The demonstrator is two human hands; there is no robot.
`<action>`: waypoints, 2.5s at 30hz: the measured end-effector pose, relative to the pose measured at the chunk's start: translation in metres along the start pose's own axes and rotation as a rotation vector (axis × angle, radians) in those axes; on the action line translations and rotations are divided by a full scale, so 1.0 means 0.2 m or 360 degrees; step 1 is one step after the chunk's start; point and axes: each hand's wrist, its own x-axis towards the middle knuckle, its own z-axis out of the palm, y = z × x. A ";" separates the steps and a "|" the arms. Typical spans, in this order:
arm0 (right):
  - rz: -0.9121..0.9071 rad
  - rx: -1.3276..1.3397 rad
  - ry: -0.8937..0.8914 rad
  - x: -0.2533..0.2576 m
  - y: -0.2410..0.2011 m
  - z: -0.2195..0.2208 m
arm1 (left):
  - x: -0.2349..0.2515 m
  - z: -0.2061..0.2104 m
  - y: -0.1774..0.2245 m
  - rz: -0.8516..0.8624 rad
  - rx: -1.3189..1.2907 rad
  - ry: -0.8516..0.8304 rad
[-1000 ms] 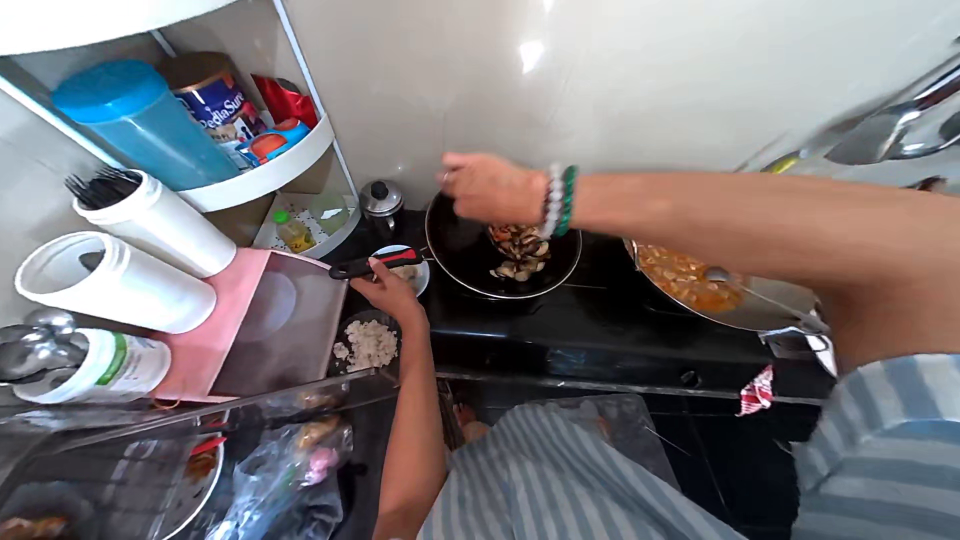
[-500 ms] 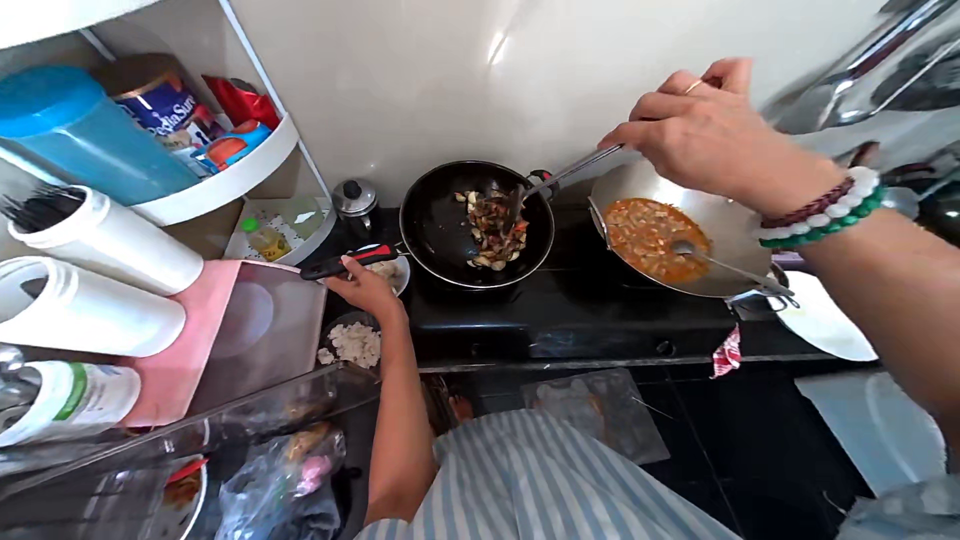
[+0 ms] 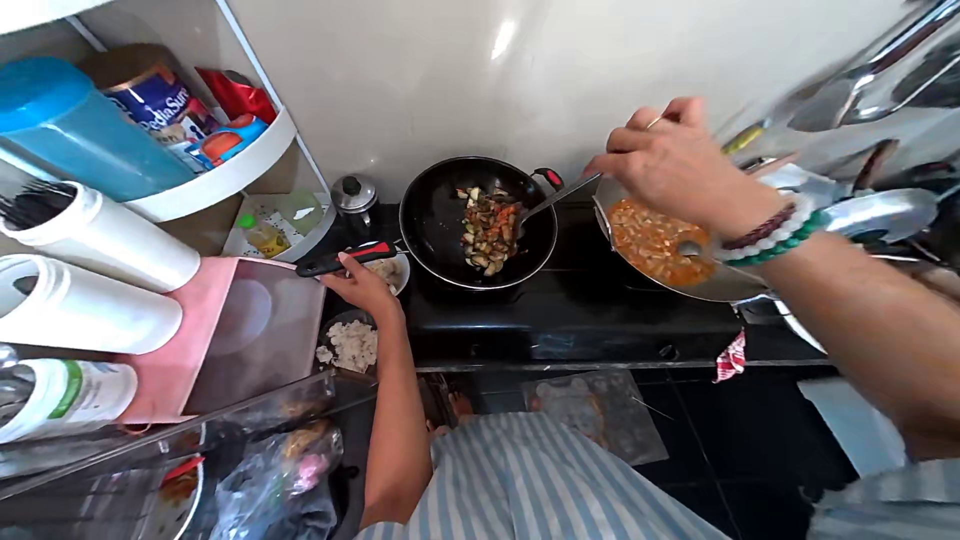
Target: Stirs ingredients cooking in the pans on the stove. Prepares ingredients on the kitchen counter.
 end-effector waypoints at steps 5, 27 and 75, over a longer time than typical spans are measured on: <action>0.0002 0.0028 -0.0021 0.11 -0.07 0.04 | 0.00 0.01 0.01 -0.0017 -0.0004 0.0019; 0.0342 -0.0398 -0.0631 0.64 0.06 -0.22 | 0.02 0.02 0.01 -0.0082 0.0020 0.0046; 0.0133 0.0080 0.0172 -0.18 0.12 -0.14 | 0.02 0.03 -0.02 -0.0071 0.0037 -0.0005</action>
